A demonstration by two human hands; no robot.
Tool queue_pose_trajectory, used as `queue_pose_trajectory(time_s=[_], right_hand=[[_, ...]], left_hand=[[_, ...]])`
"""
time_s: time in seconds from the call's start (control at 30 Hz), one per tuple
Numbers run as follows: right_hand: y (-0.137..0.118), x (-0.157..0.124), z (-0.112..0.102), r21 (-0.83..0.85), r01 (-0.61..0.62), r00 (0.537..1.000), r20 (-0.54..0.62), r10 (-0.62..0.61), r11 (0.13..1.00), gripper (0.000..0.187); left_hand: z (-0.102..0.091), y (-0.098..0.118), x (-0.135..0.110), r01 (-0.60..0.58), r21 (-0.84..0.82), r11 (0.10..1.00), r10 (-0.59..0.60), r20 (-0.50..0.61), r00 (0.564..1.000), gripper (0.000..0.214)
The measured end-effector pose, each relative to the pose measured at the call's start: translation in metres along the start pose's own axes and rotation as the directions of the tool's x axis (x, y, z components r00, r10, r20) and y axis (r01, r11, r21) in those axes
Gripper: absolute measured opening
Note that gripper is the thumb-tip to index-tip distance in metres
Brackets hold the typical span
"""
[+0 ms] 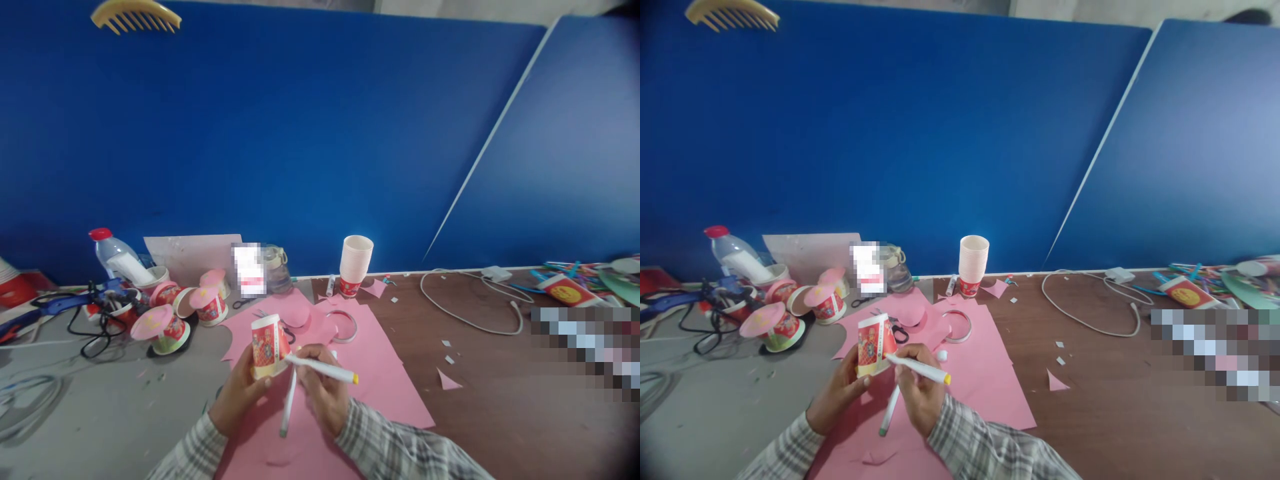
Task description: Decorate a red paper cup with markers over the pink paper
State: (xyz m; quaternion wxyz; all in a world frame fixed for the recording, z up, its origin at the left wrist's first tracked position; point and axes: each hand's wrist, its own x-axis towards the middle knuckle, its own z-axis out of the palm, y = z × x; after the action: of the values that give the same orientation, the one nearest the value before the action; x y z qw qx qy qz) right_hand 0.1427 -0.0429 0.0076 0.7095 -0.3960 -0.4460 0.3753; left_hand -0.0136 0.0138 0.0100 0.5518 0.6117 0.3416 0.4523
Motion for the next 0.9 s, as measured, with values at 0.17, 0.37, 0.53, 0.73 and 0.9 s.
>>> queue_pose_trajectory(time_s=[0.17,0.37,0.53,0.73,0.9], right_hand=[[-0.002,0.002,0.002,0.059,-0.096,0.994,0.055,0.093,0.994,0.028],[0.007,0.002,0.002,-0.062,0.026,1.000,0.006,-0.025,0.998,0.025],[0.011,0.003,0.001,-0.104,0.038,0.999,0.003,-0.038,0.994,0.024],[0.008,0.004,0.002,-0.125,0.034,0.999,0.014,-0.032,0.992,0.023],[0.006,0.002,0.000,-0.106,0.047,0.998,0.035,-0.044,0.993,0.026]], left_hand=[[0.003,0.005,0.000,0.032,0.044,0.999,-0.029,-0.056,0.998,0.051],[0.000,-0.006,0.002,0.005,0.259,0.966,0.060,-0.245,0.968,0.057],[-0.003,-0.012,0.004,-0.049,0.643,0.764,0.250,-0.226,0.942,0.061],[-0.006,-0.014,0.004,0.030,0.846,0.532,0.285,-0.213,0.935,0.059],[-0.012,-0.002,0.002,-0.072,0.777,0.626,0.453,-0.287,0.844,0.048]])
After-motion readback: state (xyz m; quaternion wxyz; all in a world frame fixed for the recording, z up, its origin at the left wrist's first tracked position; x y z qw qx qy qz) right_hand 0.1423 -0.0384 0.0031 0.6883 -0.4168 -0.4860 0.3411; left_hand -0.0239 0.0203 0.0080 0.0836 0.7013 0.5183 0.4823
